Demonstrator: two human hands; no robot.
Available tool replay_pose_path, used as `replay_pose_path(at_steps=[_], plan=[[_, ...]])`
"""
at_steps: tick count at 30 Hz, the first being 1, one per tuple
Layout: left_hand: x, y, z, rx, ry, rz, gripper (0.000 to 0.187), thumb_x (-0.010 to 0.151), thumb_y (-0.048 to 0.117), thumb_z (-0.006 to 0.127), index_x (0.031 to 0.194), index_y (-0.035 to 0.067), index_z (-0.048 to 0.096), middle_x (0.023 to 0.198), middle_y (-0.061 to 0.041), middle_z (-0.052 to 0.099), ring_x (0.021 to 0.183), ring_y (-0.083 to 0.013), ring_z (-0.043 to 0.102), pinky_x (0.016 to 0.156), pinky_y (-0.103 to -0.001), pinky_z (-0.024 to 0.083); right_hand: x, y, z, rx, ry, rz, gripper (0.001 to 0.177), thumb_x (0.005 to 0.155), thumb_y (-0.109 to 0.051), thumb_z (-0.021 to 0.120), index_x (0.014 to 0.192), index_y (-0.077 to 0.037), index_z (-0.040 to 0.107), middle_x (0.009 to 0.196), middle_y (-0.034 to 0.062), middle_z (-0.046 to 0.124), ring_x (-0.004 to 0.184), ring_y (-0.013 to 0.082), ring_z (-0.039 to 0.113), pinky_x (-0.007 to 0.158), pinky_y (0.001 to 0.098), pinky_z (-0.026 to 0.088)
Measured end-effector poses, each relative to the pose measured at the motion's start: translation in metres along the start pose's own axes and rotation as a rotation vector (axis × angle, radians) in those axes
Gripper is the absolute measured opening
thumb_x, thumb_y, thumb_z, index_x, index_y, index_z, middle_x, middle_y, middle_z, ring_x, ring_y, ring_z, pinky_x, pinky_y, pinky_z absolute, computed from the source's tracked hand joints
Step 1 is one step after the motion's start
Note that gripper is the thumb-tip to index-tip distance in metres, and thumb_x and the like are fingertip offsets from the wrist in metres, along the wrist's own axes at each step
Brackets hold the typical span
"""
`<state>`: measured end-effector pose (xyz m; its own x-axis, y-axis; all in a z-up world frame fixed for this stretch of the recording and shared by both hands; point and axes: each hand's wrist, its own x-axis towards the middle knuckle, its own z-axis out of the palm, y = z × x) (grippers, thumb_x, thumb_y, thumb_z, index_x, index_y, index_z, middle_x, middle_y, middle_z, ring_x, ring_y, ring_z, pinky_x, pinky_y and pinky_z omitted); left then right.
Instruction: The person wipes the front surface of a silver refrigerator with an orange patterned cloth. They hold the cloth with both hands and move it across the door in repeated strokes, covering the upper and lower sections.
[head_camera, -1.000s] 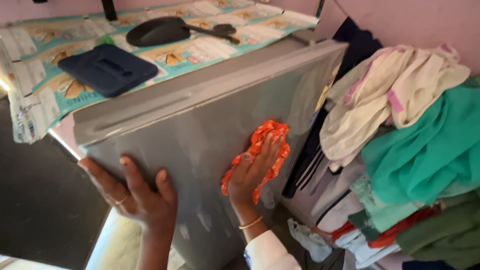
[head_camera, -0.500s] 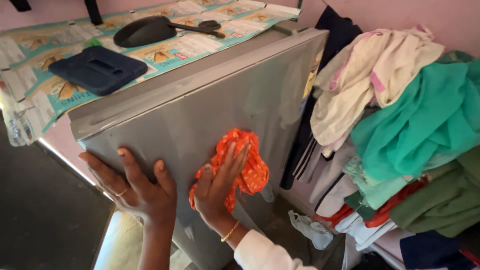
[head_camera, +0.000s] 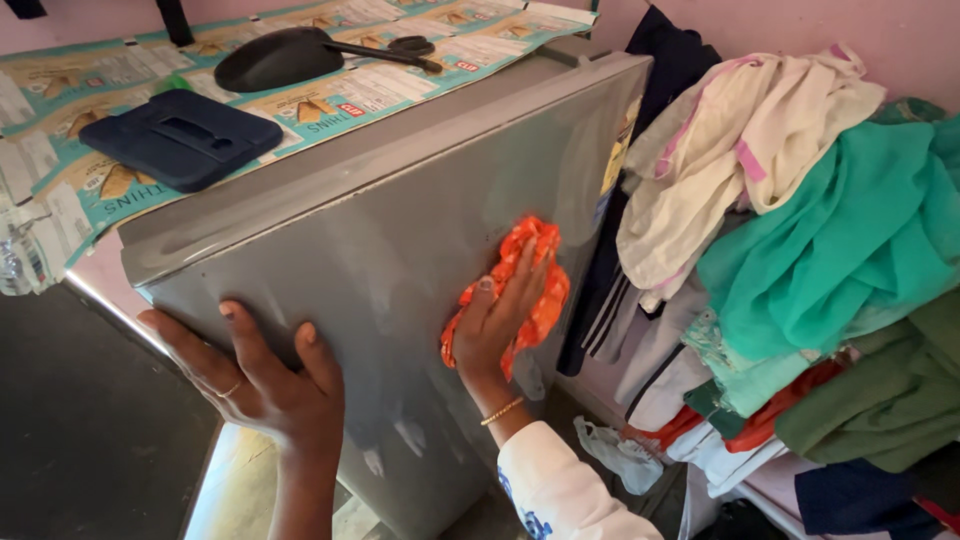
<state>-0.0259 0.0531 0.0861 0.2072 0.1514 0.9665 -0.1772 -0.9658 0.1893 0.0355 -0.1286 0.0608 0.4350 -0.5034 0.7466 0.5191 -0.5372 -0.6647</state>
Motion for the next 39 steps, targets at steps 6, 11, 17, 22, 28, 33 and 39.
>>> replay_pose_path(at_steps=[6, 11, 17, 22, 28, 33, 39], plan=[[0.002, 0.001, 0.000, 0.020, 0.002, -0.001, 0.054, 0.120, 0.041, 0.041, 0.162, 0.007, 0.037, 0.168, -0.034, 0.017, 0.153, -0.0555, 0.030, 0.122, -0.064, 0.046, -0.021, -0.009, 0.009, 0.102, 0.101, 0.256, 0.062, 0.106, -0.016, 0.042, 0.160, 0.006, 0.020, 0.170, 0.0244, 0.020, 0.159, 0.0403, 0.015, 0.128, 0.0509, 0.010], [0.000, 0.000, 0.000, -0.010, 0.004, 0.004, 0.054, 0.122, 0.041, 0.042, 0.165, 0.011, 0.034, 0.168, -0.031, 0.015, 0.155, -0.0548, 0.028, 0.122, -0.062, 0.042, -0.036, -0.046, 0.000, 0.113, -0.095, -0.007, 0.064, 0.107, -0.016, 0.047, 0.162, 0.003, 0.019, 0.172, 0.0283, 0.012, 0.164, 0.0420, 0.007, 0.133, 0.0510, 0.008], [0.000, 0.003, -0.001, -0.028, 0.012, -0.005, 0.054, 0.122, 0.041, 0.043, 0.166, 0.012, 0.032, 0.168, -0.031, 0.016, 0.155, -0.0557, 0.027, 0.124, -0.061, 0.041, 0.009, -0.065, 0.012, 0.165, 0.008, -0.099, 0.074, 0.110, -0.020, 0.047, 0.165, 0.005, 0.004, 0.174, 0.0286, 0.006, 0.166, 0.0432, 0.007, 0.137, 0.0518, 0.007], [0.000, 0.002, 0.001, -0.017, 0.026, -0.017, 0.054, 0.119, 0.042, 0.044, 0.162, 0.009, 0.036, 0.169, -0.033, 0.018, 0.156, -0.0557, 0.029, 0.124, -0.063, 0.043, 0.042, -0.046, 0.011, 0.138, 0.093, -0.063, 0.074, 0.109, -0.020, 0.048, 0.164, 0.006, 0.006, 0.174, 0.0273, 0.011, 0.165, 0.0417, 0.011, 0.136, 0.0500, 0.008], [-0.001, 0.002, 0.001, -0.002, 0.014, -0.011, 0.056, 0.118, 0.042, 0.045, 0.161, 0.007, 0.036, 0.167, -0.036, 0.019, 0.158, -0.0577, 0.028, 0.122, -0.063, 0.044, 0.050, 0.000, 0.011, 0.045, 0.161, 0.050, 0.065, 0.108, -0.019, 0.047, 0.163, 0.004, 0.021, 0.173, 0.0233, 0.021, 0.163, 0.0393, 0.016, 0.133, 0.0476, 0.012], [-0.001, 0.003, 0.002, 0.001, 0.032, -0.005, 0.056, 0.117, 0.042, 0.045, 0.161, 0.008, 0.035, 0.167, -0.036, 0.019, 0.158, -0.0579, 0.028, 0.121, -0.063, 0.045, 0.047, 0.030, 0.007, 0.071, 0.219, 0.430, 0.064, 0.104, -0.023, 0.046, 0.160, 0.002, 0.025, 0.168, 0.0222, 0.025, 0.157, 0.0353, 0.021, 0.128, 0.0438, 0.015], [-0.002, 0.002, 0.003, 0.001, 0.036, -0.023, 0.056, 0.117, 0.042, 0.045, 0.163, 0.010, 0.035, 0.168, -0.035, 0.019, 0.159, -0.0574, 0.029, 0.121, -0.063, 0.048, 0.031, 0.013, 0.007, 0.073, 0.160, 0.384, 0.061, 0.108, -0.026, 0.039, 0.159, 0.003, 0.024, 0.169, 0.0234, 0.024, 0.159, 0.0380, 0.016, 0.127, 0.0465, 0.011]])
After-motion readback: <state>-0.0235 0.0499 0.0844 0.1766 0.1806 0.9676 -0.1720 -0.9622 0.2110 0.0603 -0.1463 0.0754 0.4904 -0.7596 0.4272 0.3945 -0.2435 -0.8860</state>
